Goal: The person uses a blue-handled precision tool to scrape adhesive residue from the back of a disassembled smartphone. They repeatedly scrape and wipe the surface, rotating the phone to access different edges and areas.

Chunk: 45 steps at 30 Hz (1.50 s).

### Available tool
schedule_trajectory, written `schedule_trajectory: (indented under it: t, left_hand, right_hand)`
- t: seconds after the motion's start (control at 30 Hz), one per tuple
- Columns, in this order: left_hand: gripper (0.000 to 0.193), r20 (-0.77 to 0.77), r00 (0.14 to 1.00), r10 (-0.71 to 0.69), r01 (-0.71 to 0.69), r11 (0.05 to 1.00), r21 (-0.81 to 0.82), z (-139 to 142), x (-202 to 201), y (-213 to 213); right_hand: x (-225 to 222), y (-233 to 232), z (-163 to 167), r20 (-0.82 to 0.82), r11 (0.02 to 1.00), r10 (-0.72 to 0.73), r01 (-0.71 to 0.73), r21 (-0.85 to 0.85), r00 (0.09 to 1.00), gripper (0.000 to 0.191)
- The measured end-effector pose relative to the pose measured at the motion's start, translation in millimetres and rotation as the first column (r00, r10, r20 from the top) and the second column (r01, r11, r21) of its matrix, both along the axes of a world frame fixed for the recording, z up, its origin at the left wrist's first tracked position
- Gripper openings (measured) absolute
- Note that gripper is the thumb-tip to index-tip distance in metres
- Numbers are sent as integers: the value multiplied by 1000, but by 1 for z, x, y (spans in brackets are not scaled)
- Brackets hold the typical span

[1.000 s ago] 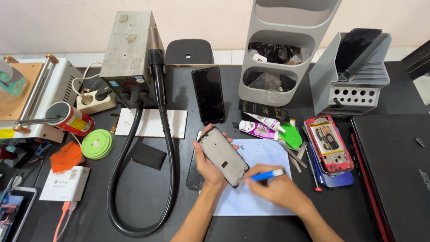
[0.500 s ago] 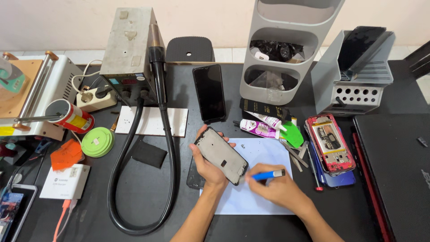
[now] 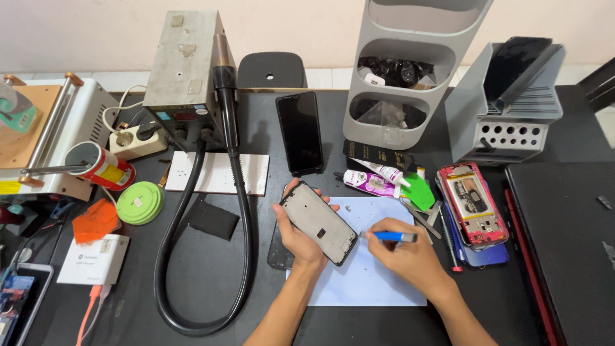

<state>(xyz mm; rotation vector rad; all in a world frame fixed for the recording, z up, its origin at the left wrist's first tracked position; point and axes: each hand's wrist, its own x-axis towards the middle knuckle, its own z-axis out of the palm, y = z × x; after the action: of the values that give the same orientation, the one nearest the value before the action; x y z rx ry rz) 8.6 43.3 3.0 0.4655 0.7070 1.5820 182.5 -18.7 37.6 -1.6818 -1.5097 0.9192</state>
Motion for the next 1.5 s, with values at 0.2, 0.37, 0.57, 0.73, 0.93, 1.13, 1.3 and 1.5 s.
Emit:
schedule_trajectory:
  t: [0.2,0.37,0.57,0.73,0.93,1.13,1.3,1.5]
  left_hand:
    - [74,33,998,-47,47,999,11,2,-1,-1]
    - [73,65,994,-85,86,996,-16,5,1,0]
    - [72,147,961,-233,243,968,-56,5,0,1]
    - [83,157,826,-541,556,828,-71,-3,1,-3]
    - [96,138,596,-791,801,572,-180,-3,4,-9]
    - [98,163,528,-833,836,476,-275,6,5,-11]
    - [104,166,431,-887,886,381,-264,3,3,-11]
    - [108,238,414,-878,899,354,-260,-3,3,-10]
  right_hand:
    - [2,3,1,29,998,60,-61,36,998,14]
    - [6,3,-1,-19,992,119,-118,50,993,10]
    - [6,-1,-12,-60,993,44,-37,108,997,12]
    - [12,-3,-14,-188,945,312,-284,164,931,14]
    - [8,-3,-14,-192,972,196,-164,168,962,18]
    - [6,-1,-9,-252,998,66,-70,-6,965,19]
    - [6,1,-4,-124,971,22,9,240,992,19]
    - [4,1,-6,-86,962,-112,130,242,990,19]
